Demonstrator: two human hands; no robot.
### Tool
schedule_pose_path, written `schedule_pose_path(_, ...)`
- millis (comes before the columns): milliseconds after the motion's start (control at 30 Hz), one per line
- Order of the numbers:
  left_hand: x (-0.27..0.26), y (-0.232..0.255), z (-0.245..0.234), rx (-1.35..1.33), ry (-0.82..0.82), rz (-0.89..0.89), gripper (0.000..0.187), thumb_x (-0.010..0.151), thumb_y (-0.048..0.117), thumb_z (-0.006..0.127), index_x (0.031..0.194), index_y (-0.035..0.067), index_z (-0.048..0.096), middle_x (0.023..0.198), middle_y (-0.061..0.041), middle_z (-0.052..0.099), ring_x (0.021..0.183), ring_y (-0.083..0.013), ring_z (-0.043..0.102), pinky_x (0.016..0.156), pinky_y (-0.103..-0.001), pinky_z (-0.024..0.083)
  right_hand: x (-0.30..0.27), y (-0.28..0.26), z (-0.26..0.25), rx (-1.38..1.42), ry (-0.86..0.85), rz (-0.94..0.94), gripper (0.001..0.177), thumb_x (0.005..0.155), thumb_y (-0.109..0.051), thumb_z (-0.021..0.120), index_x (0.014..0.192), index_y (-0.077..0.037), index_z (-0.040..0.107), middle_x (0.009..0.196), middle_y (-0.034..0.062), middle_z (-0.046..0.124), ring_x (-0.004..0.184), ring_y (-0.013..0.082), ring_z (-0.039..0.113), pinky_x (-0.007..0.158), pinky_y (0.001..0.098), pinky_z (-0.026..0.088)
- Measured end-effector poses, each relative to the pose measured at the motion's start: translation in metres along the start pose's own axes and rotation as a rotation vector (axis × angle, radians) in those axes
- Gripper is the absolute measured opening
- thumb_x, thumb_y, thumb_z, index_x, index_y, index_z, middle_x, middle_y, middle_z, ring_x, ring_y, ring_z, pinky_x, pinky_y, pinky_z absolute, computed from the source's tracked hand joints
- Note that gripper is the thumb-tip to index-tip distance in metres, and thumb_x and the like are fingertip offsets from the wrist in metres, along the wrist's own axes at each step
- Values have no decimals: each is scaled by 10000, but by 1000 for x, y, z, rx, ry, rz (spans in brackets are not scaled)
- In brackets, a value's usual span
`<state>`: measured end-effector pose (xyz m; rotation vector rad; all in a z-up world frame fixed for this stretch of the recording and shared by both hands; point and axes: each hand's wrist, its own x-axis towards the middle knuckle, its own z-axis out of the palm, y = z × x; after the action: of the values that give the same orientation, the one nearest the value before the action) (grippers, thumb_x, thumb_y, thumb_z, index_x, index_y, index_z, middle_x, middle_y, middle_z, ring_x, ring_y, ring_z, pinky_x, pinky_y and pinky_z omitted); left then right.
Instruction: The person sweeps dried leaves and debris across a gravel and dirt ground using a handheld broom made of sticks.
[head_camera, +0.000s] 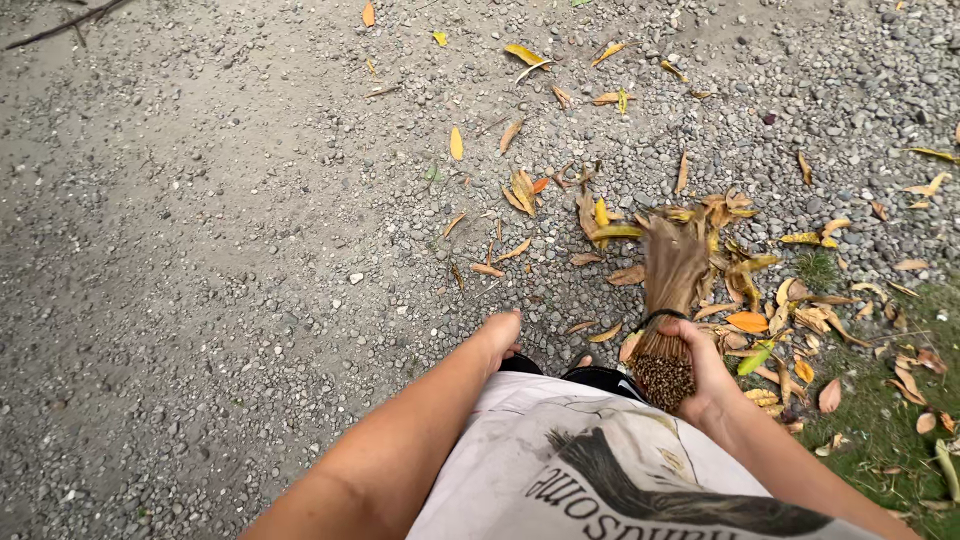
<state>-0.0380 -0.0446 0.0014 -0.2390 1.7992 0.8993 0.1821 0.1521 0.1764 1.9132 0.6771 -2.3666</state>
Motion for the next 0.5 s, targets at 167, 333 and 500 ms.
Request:
schedule_pose_path(167,-3,13,-19,32,-90,48,560,1037,472,399,1369,63,589,1282,-102,658,969,-245,652,814,-403,505,6,31,-4,8,-322,99,461,811,-276,655,1141,45,629,934,243,688,742,350,681,634,390,604)
schedule_pose_path(333,-6,21,-50,70,-63,42,532,1040,460,440,1308,38,623,1229,-115,679,952,-251,666,803,-397,514,38,26,-32,332,-212,459,491,834,-334,689,1198,-12,615,904,148,663,699,255,690,555,309,616)
schedule_pose_path(500,-3,16,-79,17,-41,8,515,1035,450,434,1379,78,530,1297,-72,589,991,-266,661,831,-420,507,25,19,-26,323,170,31,452,880,-357,597,1271,-130,583,1017,104,689,883,251,671,686,334,596)
